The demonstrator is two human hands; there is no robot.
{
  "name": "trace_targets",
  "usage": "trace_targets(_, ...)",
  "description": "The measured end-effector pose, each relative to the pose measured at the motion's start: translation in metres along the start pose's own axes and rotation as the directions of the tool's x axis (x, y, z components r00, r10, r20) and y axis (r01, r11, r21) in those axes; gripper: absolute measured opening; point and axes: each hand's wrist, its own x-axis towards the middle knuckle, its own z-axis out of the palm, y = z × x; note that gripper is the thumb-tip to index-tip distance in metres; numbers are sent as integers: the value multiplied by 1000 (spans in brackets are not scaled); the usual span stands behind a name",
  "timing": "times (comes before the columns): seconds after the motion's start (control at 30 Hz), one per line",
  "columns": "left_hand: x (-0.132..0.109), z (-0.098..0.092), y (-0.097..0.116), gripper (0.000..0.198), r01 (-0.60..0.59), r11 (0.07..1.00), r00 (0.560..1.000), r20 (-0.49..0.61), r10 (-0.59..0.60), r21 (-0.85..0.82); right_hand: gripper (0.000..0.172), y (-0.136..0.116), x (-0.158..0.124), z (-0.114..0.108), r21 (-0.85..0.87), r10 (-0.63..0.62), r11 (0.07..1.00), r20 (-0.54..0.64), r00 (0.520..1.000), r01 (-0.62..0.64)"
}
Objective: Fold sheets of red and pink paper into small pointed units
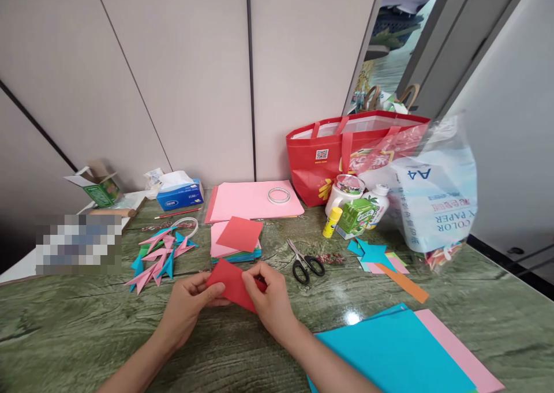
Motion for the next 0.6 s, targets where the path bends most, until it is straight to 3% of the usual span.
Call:
trace_targets(0.43, 1, -5, -6, 20, -1, 1000, 999, 43, 2, -20, 22, -3, 1, -2, -30, -13, 999, 36, 999, 14)
trace_targets(0.6, 1, -4, 2, 21, -26, 996, 997, 80, 19, 80, 21, 0, 2, -4, -47, -49, 997, 92, 995, 54)
